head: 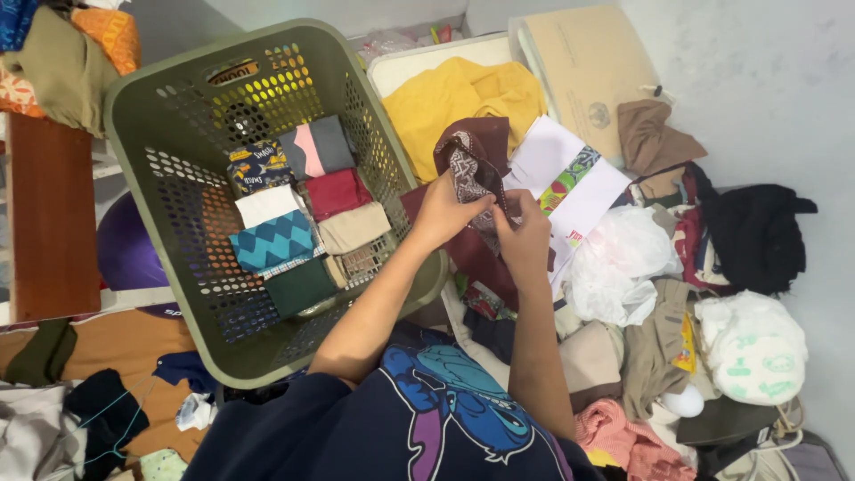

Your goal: Folding various items of clothing and placing them neatly into a laundry basket.

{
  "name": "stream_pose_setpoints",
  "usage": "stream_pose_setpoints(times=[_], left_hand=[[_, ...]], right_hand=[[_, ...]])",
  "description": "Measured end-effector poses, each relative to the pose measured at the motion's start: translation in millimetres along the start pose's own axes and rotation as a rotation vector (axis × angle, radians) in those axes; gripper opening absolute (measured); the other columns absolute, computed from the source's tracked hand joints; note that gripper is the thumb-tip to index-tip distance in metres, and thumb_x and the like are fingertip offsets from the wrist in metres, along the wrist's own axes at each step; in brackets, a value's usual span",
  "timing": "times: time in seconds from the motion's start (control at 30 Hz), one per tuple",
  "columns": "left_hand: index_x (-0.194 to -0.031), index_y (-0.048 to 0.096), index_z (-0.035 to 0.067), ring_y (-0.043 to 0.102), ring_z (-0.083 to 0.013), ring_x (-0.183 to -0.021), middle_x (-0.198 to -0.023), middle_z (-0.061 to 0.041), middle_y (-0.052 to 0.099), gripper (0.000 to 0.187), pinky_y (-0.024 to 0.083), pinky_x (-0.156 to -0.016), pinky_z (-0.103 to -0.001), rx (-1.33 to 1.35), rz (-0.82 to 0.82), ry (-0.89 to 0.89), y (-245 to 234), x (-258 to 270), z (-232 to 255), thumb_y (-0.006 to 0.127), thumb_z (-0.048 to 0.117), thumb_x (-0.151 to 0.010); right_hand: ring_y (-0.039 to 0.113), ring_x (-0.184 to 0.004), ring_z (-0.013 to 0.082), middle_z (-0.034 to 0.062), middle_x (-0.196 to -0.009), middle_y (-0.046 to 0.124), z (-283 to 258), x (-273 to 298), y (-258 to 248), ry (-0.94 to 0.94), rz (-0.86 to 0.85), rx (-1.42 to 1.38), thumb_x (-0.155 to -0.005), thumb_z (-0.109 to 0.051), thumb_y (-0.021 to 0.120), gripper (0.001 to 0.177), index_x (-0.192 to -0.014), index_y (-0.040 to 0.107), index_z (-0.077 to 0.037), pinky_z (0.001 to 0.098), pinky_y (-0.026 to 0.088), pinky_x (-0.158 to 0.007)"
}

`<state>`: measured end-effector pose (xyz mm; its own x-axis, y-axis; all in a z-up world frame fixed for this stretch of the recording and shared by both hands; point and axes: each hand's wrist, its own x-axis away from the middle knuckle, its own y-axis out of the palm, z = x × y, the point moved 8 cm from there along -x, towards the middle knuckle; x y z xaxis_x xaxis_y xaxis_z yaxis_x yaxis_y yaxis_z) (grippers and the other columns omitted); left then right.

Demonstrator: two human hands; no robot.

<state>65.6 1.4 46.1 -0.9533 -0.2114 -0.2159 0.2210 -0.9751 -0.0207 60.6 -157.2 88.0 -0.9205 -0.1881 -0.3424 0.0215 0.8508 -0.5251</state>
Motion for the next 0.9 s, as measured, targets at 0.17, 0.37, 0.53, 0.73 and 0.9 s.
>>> stream_pose_setpoints(times=[0.17, 0.37, 0.53, 0.73, 0.9], left_hand=[[-0.11, 0.066, -0.001, 0.075, -0.032, -0.095, -0.1, -0.018, 0.076, 0.037, 0.058, -0.085, -0.039, -0.116, 0.061, 0.069, -2.8, 2.1, 25.5, 0.08, 0.02, -0.083], [-0.106, 0.065, -0.002, 0.075, -0.0371, -0.089, -0.092, -0.021, 0.075, 0.032, 0.058, -0.078, -0.042, -0.125, 0.036, 0.08, -4.0, 6.0, 42.6, 0.076, 0.021, -0.086], [-0.106, 0.063, -0.002, 0.072, -0.0401, -0.09, -0.093, -0.023, 0.072, 0.028, 0.057, -0.078, -0.044, -0.128, 0.011, 0.136, -4.4, 8.3, 47.5, 0.073, 0.018, -0.088], [-0.108, 0.063, -0.001, 0.061, -0.0452, -0.101, -0.1, -0.024, 0.067, 0.023, 0.048, -0.087, -0.051, -0.32, -0.038, 0.305, -7.4, 6.5, 47.7, 0.07, 0.008, -0.088], [-0.107, 0.061, -0.003, 0.058, -0.0456, -0.104, -0.104, -0.024, 0.064, 0.027, 0.047, -0.091, -0.052, -0.45, -0.14, 0.481, -5.5, 10.0, 63.2, 0.069, 0.005, -0.083]], right_hand=[[0.072, -0.089, 0.0199, 0.0146, -0.096, 0.073, -12.1, -4.7, -2.6, -0.09, 0.004, -0.033, -0.092, 0.0, 0.067, 0.017, -0.108, 0.063, 0.002, 0.0324, 0.055, -0.08], [0.07, -0.083, 0.0162, 0.0114, -0.092, 0.071, -10.3, -13.3, -5.8, -0.094, 0.023, -0.117, -0.092, 0.002, 0.063, 0.015, -0.107, 0.063, 0.001, 0.0296, 0.054, -0.076], [0.064, -0.076, 0.0142, 0.0103, -0.088, 0.069, -13.9, -19.8, -9.7, -0.165, 0.085, -0.013, -0.094, 0.003, 0.062, 0.014, -0.107, 0.064, 0.0, 0.0279, 0.05, -0.071], [0.058, -0.07, 0.0092, 0.0074, -0.08, 0.066, 3.3, -28.1, -4.6, 0.048, 0.027, -0.046, -0.094, -0.003, 0.067, 0.016, -0.111, 0.065, -0.001, 0.0252, 0.048, -0.066], [0.063, -0.083, 0.0078, 0.002, -0.092, 0.069, 22.5, -28.7, 5.7, 0.165, -0.145, -0.288, -0.095, 0.001, 0.067, 0.013, -0.107, 0.061, -0.001, 0.0243, 0.051, -0.073]])
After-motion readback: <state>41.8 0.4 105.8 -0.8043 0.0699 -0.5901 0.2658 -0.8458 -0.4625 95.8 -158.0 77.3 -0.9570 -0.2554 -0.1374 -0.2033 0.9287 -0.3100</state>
